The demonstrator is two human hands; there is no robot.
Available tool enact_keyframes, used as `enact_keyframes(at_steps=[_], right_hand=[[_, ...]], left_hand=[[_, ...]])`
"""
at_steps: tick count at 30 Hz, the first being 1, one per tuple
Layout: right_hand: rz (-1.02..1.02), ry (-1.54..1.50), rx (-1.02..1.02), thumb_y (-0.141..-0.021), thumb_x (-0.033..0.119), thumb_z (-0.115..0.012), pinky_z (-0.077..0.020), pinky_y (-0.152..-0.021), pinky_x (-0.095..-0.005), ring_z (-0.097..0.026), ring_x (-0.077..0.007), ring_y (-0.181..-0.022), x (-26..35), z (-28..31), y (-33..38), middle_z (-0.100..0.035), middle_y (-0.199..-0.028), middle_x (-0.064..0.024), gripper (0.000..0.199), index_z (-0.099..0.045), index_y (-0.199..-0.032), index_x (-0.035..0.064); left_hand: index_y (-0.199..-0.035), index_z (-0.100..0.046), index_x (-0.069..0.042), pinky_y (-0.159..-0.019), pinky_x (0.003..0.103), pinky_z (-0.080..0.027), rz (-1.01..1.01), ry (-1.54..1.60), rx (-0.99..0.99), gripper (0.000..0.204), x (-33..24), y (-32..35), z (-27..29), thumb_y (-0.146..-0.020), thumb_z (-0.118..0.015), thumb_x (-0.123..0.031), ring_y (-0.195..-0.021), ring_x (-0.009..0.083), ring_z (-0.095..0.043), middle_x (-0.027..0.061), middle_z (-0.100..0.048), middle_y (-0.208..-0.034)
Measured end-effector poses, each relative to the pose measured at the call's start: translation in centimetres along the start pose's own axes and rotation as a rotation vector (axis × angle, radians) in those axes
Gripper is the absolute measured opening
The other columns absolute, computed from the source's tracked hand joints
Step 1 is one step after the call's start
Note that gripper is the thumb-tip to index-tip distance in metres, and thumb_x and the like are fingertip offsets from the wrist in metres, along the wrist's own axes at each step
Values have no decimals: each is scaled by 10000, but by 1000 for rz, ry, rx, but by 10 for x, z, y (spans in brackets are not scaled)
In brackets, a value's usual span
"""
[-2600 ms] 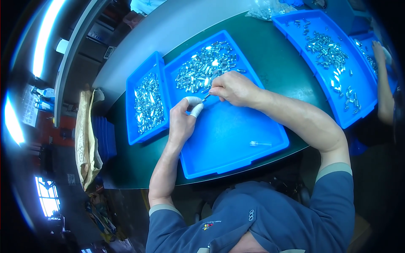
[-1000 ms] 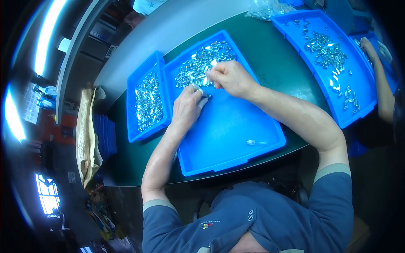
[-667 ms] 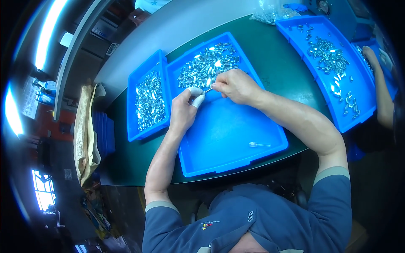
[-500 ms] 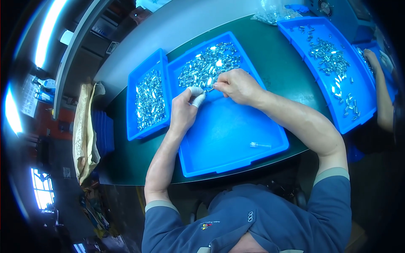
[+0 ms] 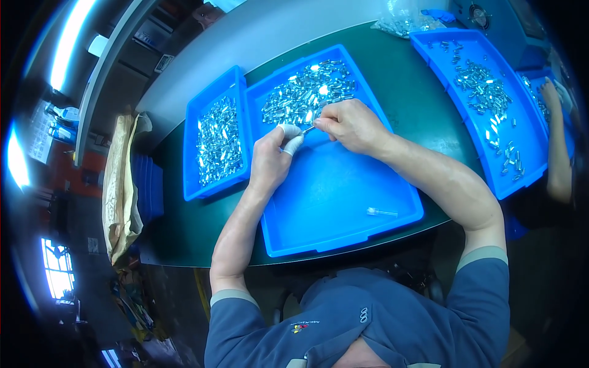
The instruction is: The person sorts small silver metal components by hand, placing them into blue plastic trays at a manual workstation.
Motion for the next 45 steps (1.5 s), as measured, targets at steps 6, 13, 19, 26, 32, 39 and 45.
enact_keyframes(at_steps=[6,13,19,26,32,39,45], right_hand=[[209,174,-152,-942,287,-650,-504,-673,-526,-672,-405,-754,0,-11,3,-684,-755,-184,283,-713,-804,49],[115,141,-72,-962,274,-640,-482,-610,-443,-643,-324,-641,2,-4,0,-655,-690,-152,293,-701,-800,38],[-119,-203,46,-980,326,-606,-507,-607,-398,-658,-217,-609,-12,-3,-9,-691,-660,-81,367,-726,-779,44],[-54,-320,-101,-1010,295,-623,-439,-538,-293,-558,-88,-575,-11,1,-11,-635,-627,-19,362,-704,-785,24],[-35,-262,-74,-1003,290,-630,-428,-532,-306,-555,-96,-572,-8,0,-8,-638,-625,-25,350,-704,-787,25],[-109,-171,-8,-973,312,-628,-501,-600,-389,-659,-203,-616,-5,-2,-5,-690,-661,-82,355,-724,-779,30],[-83,-84,-8,-973,271,-649,-458,-555,-355,-590,-145,-581,-5,2,-5,-668,-654,-60,315,-707,-798,16]], left_hand=[[-1019,-699,7,-719,312,-552,-112,-64,-20,150,8,1,-1,-884,-759,-16,-781,162,-692,102,-740,-920],[-997,-686,13,-729,330,-560,-183,-132,-12,126,5,0,0,-889,-746,-7,-841,206,-721,135,-738,-940],[-1004,-692,-4,-758,353,-564,-235,-220,-73,126,5,3,17,-899,-748,-44,-873,243,-731,139,-742,-962],[-1031,-715,-34,-855,399,-543,-211,-765,-461,158,16,-1,94,-880,-750,-63,-963,302,-700,142,-730,-997],[-918,-737,-62,-763,482,-539,-40,-551,15,257,8,-13,14,-865,-781,-309,-871,346,-698,154,-726,-904],[-892,-721,-46,-725,468,-536,-147,-619,63,208,15,-15,-2,-848,-780,-241,-836,345,-683,161,-693,-853],[-975,-730,-24,-696,372,-543,-82,-249,9,160,6,-6,0,-856,-787,-113,-762,260,-677,124,-690,-864]])
Point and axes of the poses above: each hand's wrist, its own y-axis away from the middle knuckle, its own z-axis out of the back of the hand, x = y × z, the point moved 1 cm from there along -y, towards the middle knuckle
